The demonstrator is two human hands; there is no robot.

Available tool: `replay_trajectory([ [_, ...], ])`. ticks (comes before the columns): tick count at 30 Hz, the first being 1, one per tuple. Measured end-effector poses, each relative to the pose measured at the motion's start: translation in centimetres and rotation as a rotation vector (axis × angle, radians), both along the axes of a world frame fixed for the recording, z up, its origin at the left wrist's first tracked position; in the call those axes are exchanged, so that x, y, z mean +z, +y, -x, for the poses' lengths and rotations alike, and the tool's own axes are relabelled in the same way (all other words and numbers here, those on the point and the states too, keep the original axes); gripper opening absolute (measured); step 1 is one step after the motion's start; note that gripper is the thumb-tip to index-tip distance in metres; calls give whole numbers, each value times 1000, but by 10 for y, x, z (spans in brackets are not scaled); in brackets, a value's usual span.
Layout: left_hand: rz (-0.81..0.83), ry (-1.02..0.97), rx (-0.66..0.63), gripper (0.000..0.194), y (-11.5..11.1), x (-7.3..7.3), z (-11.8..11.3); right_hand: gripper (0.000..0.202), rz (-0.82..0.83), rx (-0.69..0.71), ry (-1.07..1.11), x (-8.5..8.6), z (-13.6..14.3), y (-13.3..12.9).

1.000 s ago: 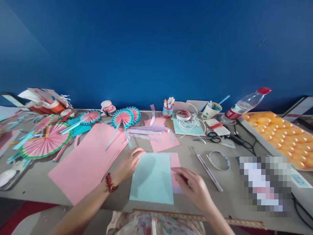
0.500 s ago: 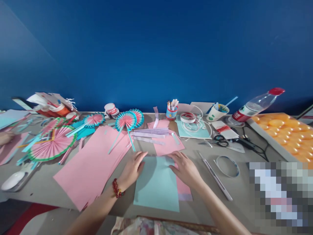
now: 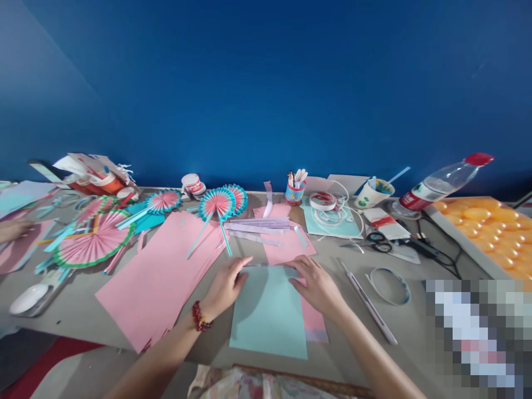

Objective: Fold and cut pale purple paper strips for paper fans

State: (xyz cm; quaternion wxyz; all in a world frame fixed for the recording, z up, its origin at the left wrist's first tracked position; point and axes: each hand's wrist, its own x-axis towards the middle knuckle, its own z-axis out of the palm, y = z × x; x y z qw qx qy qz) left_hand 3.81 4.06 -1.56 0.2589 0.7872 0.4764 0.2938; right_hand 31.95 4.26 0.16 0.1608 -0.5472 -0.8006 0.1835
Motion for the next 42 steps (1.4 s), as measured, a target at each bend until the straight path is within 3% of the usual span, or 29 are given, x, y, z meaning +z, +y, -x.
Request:
replay_trajectory([
  [5, 58, -55, 32, 36, -1, 9, 1, 31, -76, 7, 64, 2, 0, 2],
  [11, 133, -105, 53, 33, -2, 14, 0, 29, 145, -58, 230, 5, -8, 3],
  [20, 139, -60, 54, 21, -8, 18, -4, 31, 205, -87, 216, -3, -10, -10],
  [32, -8, 101, 92, 23, -16, 2, 0, 34, 120, -137, 166, -10, -8, -18],
  [42, 33, 43, 67, 17, -10, 24, -1, 31, 152, -144, 288, -2, -19, -15],
])
